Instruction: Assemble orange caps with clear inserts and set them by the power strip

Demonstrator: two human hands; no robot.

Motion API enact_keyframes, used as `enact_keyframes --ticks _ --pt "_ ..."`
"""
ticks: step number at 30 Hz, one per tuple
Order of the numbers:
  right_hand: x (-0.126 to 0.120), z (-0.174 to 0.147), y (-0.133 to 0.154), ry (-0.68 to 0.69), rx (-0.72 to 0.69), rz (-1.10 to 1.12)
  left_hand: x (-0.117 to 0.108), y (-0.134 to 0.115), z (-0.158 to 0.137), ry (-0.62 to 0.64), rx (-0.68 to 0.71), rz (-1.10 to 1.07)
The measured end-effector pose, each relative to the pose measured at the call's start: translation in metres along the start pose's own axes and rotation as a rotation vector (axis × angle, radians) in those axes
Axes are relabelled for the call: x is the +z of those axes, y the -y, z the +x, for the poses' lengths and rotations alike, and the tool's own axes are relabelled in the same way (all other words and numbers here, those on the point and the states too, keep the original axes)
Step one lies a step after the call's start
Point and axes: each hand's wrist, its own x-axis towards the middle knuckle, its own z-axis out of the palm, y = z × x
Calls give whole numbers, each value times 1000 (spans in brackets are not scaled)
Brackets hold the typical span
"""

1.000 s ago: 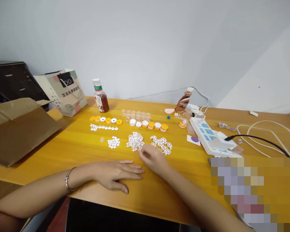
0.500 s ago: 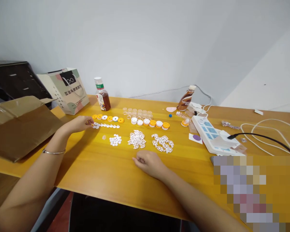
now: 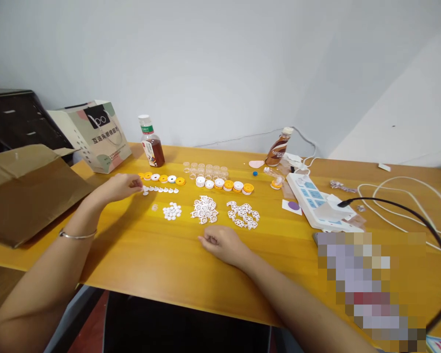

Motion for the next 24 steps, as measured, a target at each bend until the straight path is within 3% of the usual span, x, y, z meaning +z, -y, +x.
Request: enact_keyframes --ticks 2,4,8,19,24 --pt "1 1 -1 -4 0 11 6 -39 -15 36 254 -196" --pt "2 1 -3 -16 6 20 21 -79 -30 169 478 -340" --pt "3 2 -6 -51 21 36 52 -127 -48 268 661 -316" --pt "2 3 -6 -56 22 33 71 -130 -51 272 684 -321" --pt "0 3 -4 -43 19 62 56 -128 -52 311 653 -439"
